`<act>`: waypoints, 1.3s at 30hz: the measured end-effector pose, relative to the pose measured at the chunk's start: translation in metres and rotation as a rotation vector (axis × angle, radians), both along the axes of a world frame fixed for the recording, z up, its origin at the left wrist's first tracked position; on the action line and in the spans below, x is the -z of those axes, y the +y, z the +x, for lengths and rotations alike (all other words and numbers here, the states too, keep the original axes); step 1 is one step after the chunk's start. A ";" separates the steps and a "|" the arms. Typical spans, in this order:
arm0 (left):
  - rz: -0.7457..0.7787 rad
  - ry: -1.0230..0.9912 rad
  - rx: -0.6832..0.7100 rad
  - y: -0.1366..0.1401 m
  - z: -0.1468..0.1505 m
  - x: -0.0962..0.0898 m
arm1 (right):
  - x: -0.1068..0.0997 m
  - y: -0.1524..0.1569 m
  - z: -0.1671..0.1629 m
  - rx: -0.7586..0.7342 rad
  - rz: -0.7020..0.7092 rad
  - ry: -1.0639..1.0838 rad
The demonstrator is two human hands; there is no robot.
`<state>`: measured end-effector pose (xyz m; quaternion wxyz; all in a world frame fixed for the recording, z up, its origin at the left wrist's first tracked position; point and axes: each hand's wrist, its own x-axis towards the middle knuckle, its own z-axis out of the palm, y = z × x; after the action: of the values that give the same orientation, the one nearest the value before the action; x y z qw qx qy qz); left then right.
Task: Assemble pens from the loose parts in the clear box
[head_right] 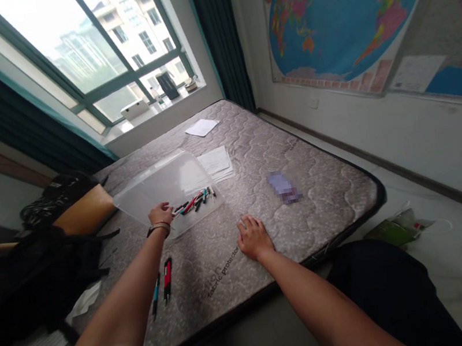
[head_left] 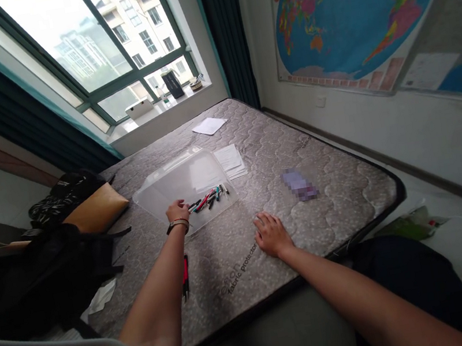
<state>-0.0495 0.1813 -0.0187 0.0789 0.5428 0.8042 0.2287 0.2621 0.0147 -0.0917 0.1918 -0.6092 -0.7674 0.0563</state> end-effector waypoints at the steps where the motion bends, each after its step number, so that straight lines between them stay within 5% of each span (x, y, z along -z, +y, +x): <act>1: 0.020 -0.010 0.000 0.003 0.001 -0.001 | -0.001 0.000 0.000 0.001 -0.004 -0.002; 7: 0.129 0.002 0.012 -0.015 0.008 -0.009 | -0.003 0.000 -0.001 0.006 -0.017 -0.018; 16: -0.120 0.181 0.086 -0.180 -0.029 0.021 | -0.002 -0.002 -0.002 0.005 -0.022 -0.019; 21: -0.333 0.222 0.070 -0.234 -0.045 0.021 | -0.003 -0.003 -0.002 0.000 -0.027 -0.025; 26: -0.397 0.294 0.091 -0.241 -0.035 0.017 | -0.003 -0.004 -0.002 -0.007 0.002 -0.014; 39: -0.448 0.340 0.037 -0.186 -0.015 0.027 | -0.004 -0.003 -0.001 0.001 0.009 -0.028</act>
<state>-0.0642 -0.0045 -0.0454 0.0649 0.5572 0.8263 -0.0507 0.2608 0.0114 -0.0877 0.1840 -0.6094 -0.7700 0.0444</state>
